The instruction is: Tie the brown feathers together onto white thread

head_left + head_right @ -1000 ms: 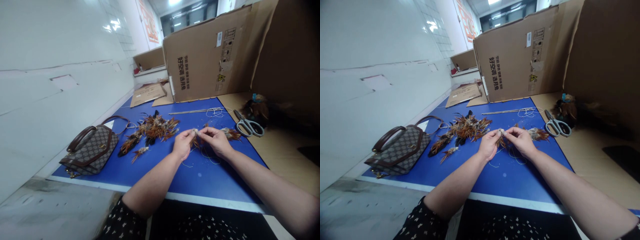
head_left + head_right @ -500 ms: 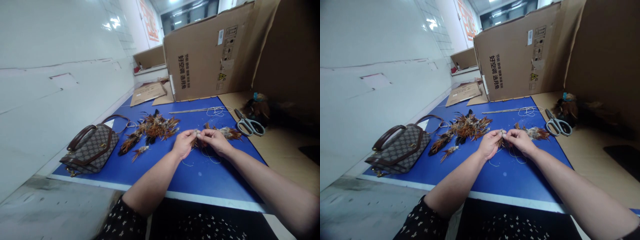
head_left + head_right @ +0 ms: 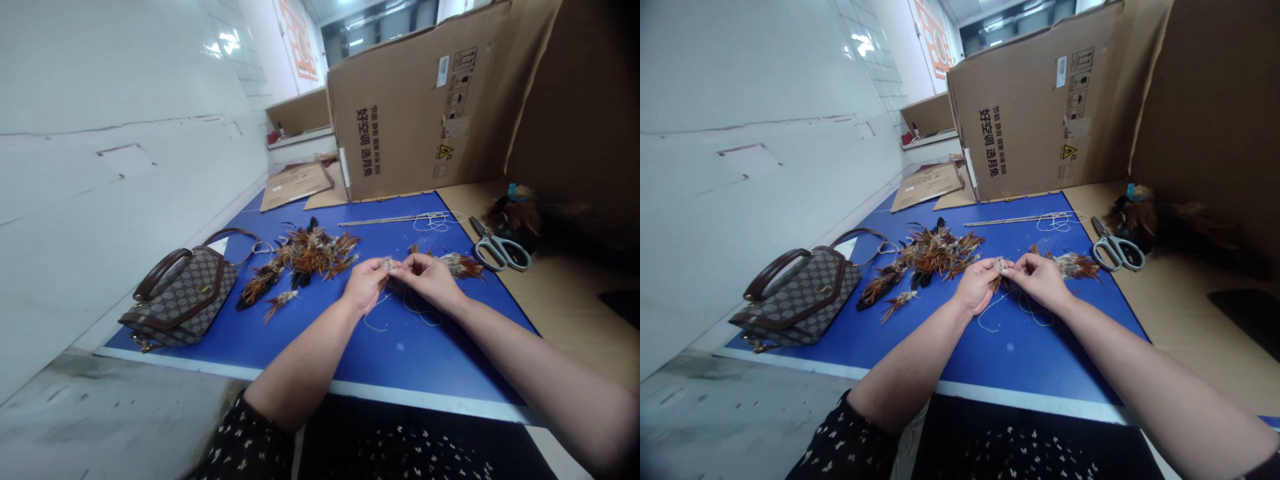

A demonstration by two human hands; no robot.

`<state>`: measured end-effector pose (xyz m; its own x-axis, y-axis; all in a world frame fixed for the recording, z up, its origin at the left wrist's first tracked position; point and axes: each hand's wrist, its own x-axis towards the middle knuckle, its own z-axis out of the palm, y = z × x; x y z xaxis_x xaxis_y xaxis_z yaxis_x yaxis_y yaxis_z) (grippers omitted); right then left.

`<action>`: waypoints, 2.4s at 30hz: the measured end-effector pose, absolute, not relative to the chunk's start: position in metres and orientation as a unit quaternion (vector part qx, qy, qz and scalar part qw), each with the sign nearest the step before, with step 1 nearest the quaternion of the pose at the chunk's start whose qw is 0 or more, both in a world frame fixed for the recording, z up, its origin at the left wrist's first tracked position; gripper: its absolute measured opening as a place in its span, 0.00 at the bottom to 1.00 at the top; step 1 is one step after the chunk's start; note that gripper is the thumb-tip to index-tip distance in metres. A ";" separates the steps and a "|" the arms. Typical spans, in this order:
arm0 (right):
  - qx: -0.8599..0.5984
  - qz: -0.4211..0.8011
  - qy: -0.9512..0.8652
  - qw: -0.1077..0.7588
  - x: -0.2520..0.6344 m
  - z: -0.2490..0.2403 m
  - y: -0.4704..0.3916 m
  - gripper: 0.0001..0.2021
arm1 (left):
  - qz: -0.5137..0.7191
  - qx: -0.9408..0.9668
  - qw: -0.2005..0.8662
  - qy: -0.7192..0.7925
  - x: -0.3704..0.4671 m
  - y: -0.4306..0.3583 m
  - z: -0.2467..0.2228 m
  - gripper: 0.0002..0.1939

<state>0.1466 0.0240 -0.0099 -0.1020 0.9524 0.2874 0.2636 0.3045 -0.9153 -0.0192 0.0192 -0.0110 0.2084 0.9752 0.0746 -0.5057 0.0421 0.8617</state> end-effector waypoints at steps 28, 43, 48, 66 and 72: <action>-0.342 0.390 -0.716 0.467 0.167 0.000 0.031 0.18 | 0.408 0.480 0.709 0.317 -0.035 0.019 -0.014 0.22; -0.353 0.293 -0.745 0.483 0.159 -0.006 0.026 0.19 | 0.453 0.479 0.673 0.335 -0.030 0.021 -0.015 0.19; -0.329 0.276 -0.768 0.475 0.158 -0.005 0.025 0.16 | 0.444 0.494 0.666 0.340 -0.029 0.019 -0.013 0.20; -0.321 0.285 -0.788 0.442 0.159 -0.001 0.023 0.20 | 0.435 0.519 0.656 0.333 -0.028 0.022 -0.021 0.22; -0.302 0.283 -0.792 0.450 0.158 -0.003 0.025 0.19 | 0.432 0.519 0.654 0.342 -0.028 0.022 -0.021 0.23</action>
